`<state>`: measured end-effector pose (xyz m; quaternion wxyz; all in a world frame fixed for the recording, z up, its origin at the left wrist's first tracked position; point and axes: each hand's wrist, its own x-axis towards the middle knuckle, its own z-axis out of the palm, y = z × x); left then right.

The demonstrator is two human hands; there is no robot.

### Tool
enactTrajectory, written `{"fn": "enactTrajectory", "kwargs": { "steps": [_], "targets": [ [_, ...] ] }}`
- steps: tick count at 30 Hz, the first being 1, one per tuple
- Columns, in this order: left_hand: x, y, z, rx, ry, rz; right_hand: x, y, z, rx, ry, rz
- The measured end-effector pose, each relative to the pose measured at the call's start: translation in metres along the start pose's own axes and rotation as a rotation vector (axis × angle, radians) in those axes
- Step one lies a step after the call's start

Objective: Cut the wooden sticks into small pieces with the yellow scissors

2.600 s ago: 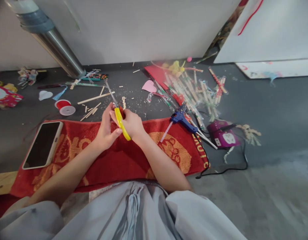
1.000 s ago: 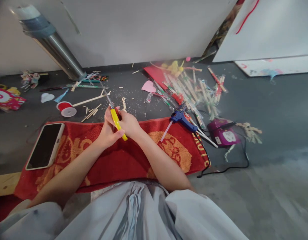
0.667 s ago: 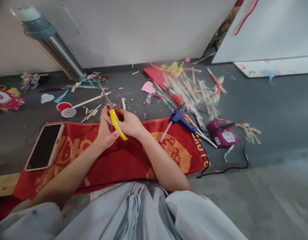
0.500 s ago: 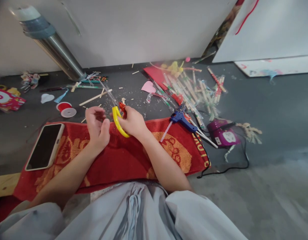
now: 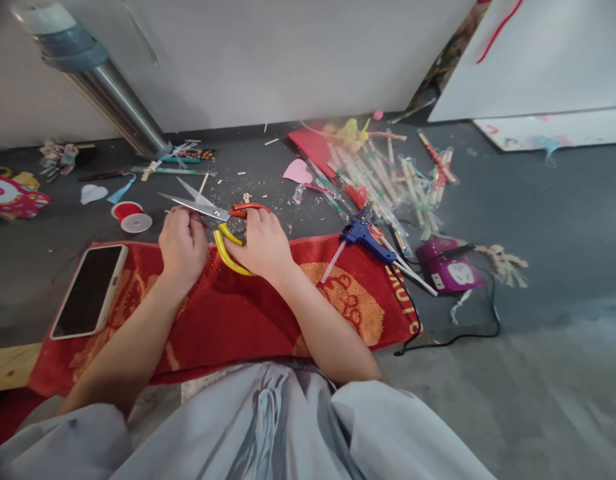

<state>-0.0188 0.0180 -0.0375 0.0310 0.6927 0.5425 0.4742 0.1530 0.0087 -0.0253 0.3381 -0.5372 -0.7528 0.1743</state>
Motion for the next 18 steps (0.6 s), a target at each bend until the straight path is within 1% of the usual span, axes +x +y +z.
{"fn": "enactTrajectory", "kwargs": {
  "steps": [4,9,14,18],
  "targets": [
    [0.001,0.005,0.0,0.046,-0.008,-0.034,-0.001,-0.003,0.001,-0.008,-0.023,-0.014],
    [0.002,0.015,0.001,-0.026,-0.034,-0.11,-0.002,-0.004,0.002,0.014,-0.089,-0.031],
    [0.004,0.018,-0.002,-0.003,-0.065,-0.087,-0.002,0.0,0.0,0.05,-0.063,-0.047],
    [0.005,0.019,-0.005,0.018,-0.068,-0.054,-0.001,0.002,-0.001,0.066,-0.081,-0.056]
  ]
}}
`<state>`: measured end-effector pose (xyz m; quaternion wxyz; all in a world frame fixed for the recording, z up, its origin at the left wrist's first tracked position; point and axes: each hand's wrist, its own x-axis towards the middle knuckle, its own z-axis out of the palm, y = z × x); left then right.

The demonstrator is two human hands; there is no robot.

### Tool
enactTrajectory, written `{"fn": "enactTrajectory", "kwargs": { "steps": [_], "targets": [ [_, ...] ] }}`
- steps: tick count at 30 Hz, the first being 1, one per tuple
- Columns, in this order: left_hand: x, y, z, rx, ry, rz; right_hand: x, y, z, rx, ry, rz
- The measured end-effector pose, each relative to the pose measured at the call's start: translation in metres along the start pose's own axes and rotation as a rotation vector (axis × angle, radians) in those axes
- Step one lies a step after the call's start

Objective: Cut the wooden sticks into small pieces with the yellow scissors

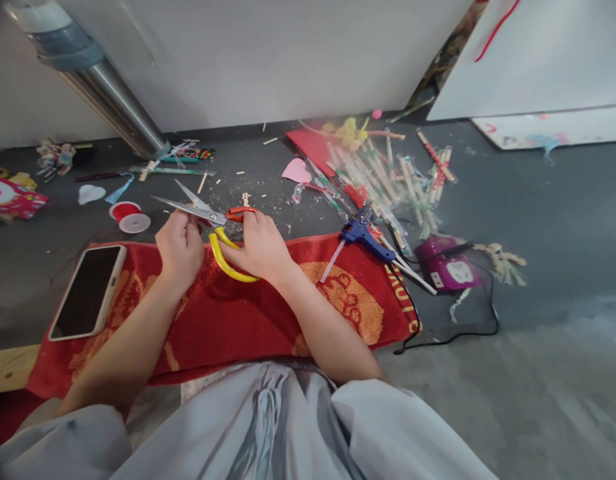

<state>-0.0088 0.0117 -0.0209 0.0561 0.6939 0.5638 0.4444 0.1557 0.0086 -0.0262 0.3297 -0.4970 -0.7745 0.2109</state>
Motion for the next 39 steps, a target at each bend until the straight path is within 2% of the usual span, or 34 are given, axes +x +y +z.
{"fn": "enactTrajectory", "kwargs": {
  "steps": [21,27,33,39],
  "targets": [
    [-0.002,-0.012,0.001,0.104,0.034,0.11,-0.002,-0.002,-0.003,-0.054,-0.056,0.011],
    [-0.002,-0.012,0.0,0.145,-0.003,0.092,0.0,-0.005,-0.005,-0.074,-0.105,0.042],
    [0.002,-0.009,-0.006,0.164,-0.021,0.092,0.001,-0.012,-0.006,-0.1,-0.148,0.137],
    [0.006,-0.007,-0.014,0.262,-0.131,0.083,0.0,-0.013,-0.009,-0.118,-0.151,0.109]
  ]
}}
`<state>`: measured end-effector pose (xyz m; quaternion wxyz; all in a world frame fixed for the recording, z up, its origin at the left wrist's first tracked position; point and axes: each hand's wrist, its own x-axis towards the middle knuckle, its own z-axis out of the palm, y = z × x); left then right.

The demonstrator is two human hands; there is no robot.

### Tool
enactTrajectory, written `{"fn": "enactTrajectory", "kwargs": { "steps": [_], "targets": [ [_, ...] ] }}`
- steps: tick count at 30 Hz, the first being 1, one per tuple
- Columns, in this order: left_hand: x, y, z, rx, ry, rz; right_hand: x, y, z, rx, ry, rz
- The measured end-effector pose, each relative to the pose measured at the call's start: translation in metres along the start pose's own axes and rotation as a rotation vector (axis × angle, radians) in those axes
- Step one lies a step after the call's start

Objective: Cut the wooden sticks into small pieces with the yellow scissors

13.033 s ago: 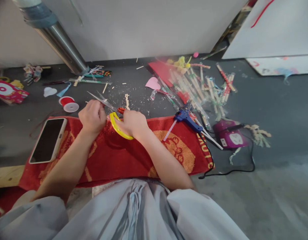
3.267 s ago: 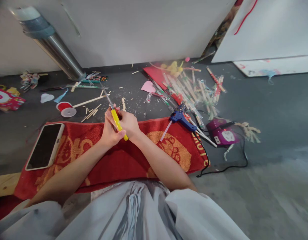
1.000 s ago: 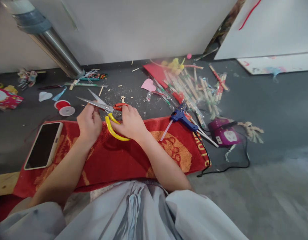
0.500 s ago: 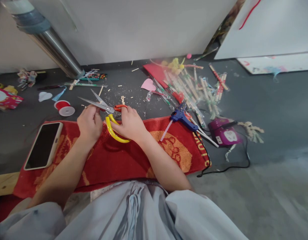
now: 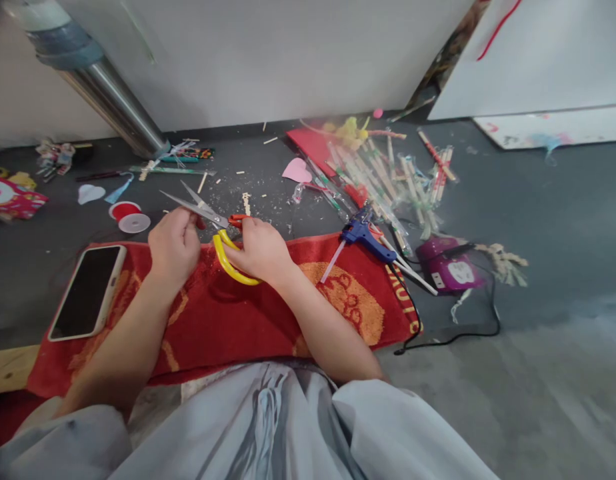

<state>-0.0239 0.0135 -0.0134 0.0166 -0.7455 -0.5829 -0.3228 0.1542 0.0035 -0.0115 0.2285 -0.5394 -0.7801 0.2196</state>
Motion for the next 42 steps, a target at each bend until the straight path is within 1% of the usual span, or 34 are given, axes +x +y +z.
{"fn": "enactTrajectory", "kwargs": {
  "steps": [3,7,11,15,19,21,23,25,27,28,30,31,33,34,35,37,39,41,42],
  "targets": [
    [0.004,-0.003,-0.005,-0.021,-0.057,0.046,0.0,0.003,0.001,0.01,0.046,-0.042],
    [0.009,-0.006,-0.011,-0.119,-0.14,0.097,0.001,0.007,0.005,0.017,0.104,-0.083],
    [0.012,-0.007,-0.014,-0.192,-0.164,0.105,0.002,0.009,0.007,-0.003,0.091,-0.092],
    [0.013,-0.007,-0.014,-0.214,-0.197,0.077,0.001,0.007,0.006,-0.031,0.056,-0.046],
    [0.013,-0.01,-0.013,-0.213,-0.19,0.065,0.0,0.002,0.004,-0.054,0.034,0.002],
    [0.012,-0.011,-0.011,-0.185,-0.192,0.064,-0.001,0.0,0.004,-0.059,0.027,0.022],
    [0.01,-0.01,-0.009,-0.108,-0.186,0.067,-0.001,-0.002,0.005,-0.056,0.015,0.043],
    [0.007,-0.006,-0.007,0.015,-0.132,0.084,0.0,-0.003,0.006,-0.042,0.002,0.067],
    [0.002,0.001,-0.007,0.11,-0.005,0.113,0.001,-0.004,0.004,-0.028,-0.004,0.097],
    [0.0,0.005,-0.007,0.111,0.076,0.128,0.001,-0.005,0.003,-0.018,-0.001,0.115],
    [-0.006,0.014,-0.007,0.017,0.207,0.184,0.003,-0.007,-0.002,0.019,0.001,0.172],
    [-0.008,0.019,-0.007,-0.045,0.25,0.227,0.003,-0.008,-0.004,0.049,-0.002,0.208],
    [-0.014,0.026,-0.004,-0.16,0.279,0.302,0.004,-0.008,-0.009,0.126,-0.023,0.273],
    [-0.016,0.028,0.0,-0.213,0.263,0.31,0.004,-0.008,-0.01,0.17,-0.026,0.281],
    [-0.019,0.029,0.004,-0.275,0.223,0.289,0.004,-0.007,-0.01,0.216,-0.023,0.278],
    [-0.024,0.027,0.017,-0.45,0.071,0.177,0.003,-0.005,-0.008,0.304,0.001,0.246],
    [-0.029,0.021,0.031,-0.588,-0.067,0.108,0.002,-0.004,-0.003,0.365,0.019,0.213],
    [-0.034,0.014,0.044,-0.699,-0.197,0.088,0.001,-0.004,0.001,0.403,0.015,0.186],
    [-0.036,0.012,0.048,-0.742,-0.244,0.085,0.001,-0.004,0.003,0.422,0.007,0.177]
  ]
}}
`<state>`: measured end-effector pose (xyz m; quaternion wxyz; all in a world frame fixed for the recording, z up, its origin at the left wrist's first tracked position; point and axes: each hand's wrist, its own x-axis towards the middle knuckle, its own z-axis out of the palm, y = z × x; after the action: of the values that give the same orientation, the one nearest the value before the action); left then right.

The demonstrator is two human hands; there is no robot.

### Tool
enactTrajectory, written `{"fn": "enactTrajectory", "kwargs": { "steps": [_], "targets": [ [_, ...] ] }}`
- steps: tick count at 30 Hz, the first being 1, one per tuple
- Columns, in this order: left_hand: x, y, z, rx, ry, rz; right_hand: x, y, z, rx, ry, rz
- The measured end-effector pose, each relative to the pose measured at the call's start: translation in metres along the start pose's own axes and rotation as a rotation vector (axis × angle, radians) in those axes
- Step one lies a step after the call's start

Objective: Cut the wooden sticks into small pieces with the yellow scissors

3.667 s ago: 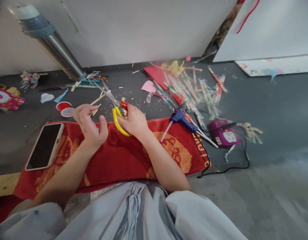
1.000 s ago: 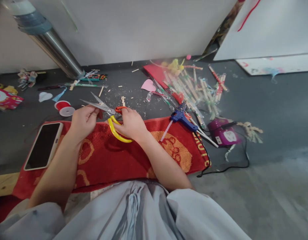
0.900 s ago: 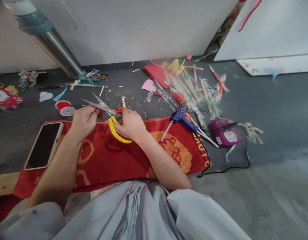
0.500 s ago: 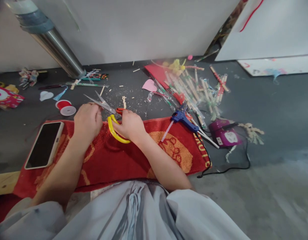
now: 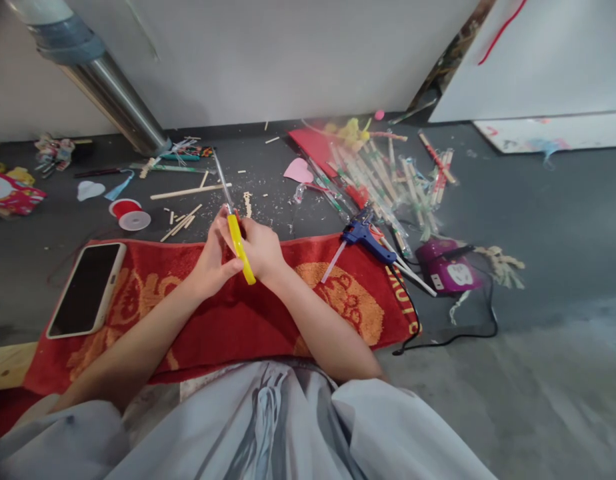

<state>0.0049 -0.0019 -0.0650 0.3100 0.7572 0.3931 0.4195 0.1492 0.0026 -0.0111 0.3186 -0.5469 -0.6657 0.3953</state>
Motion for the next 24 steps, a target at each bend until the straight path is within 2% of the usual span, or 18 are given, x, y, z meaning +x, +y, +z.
{"fn": "enactTrajectory", "kwargs": {
  "steps": [2,4,9,14,24],
  "targets": [
    [-0.002,-0.004,0.004,-0.074,-0.052,-0.012,-0.001,-0.001,0.002,0.034,-0.019,-0.008],
    [-0.001,-0.003,0.008,-0.126,-0.05,-0.014,-0.002,-0.002,0.003,0.05,-0.03,-0.015],
    [0.003,0.006,0.018,-0.173,0.069,0.004,0.0,-0.002,0.004,0.042,-0.04,-0.051],
    [0.003,0.005,0.022,-0.145,0.149,-0.009,0.002,0.0,0.005,0.027,-0.04,-0.053],
    [0.005,0.003,0.023,-0.092,0.189,-0.01,0.005,0.002,0.006,0.034,-0.028,-0.057]
  ]
}}
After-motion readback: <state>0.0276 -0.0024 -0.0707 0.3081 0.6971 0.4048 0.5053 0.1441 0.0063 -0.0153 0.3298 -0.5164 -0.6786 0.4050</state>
